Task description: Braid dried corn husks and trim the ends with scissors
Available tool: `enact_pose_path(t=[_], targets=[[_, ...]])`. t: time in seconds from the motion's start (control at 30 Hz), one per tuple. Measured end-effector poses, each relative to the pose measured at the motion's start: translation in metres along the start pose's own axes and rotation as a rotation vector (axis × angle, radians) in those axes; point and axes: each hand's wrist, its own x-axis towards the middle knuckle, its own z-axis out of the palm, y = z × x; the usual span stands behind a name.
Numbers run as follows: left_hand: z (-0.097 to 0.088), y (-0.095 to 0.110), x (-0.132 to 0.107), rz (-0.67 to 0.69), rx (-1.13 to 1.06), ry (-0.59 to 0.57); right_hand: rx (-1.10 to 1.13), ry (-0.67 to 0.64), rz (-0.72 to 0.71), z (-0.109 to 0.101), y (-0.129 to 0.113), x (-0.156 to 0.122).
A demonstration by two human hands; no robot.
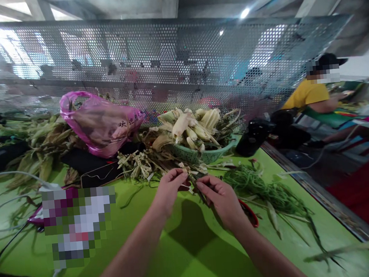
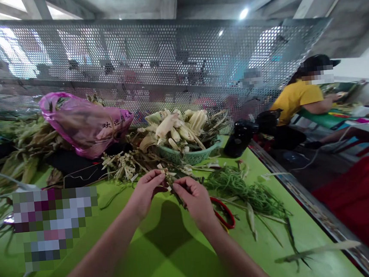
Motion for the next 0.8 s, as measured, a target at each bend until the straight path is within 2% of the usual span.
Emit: enact_pose_path(t=[0.23,0.53,0.8], targets=[[-0.003,0.008,-0.002,-0.019,-0.021,0.028,0.033,-0.081,0.031,-0.011,0.007,0.007],[0.002,0.006,-0.003,-0.021,0.084,-0.049,-0.024,-0.067,-0.034,-0.013,0.014,0.01],[-0.004,0.004,0.001,-0.028,0.182,-0.127,0.08,-0.156,0.087,-0.013,0.011,0.01]])
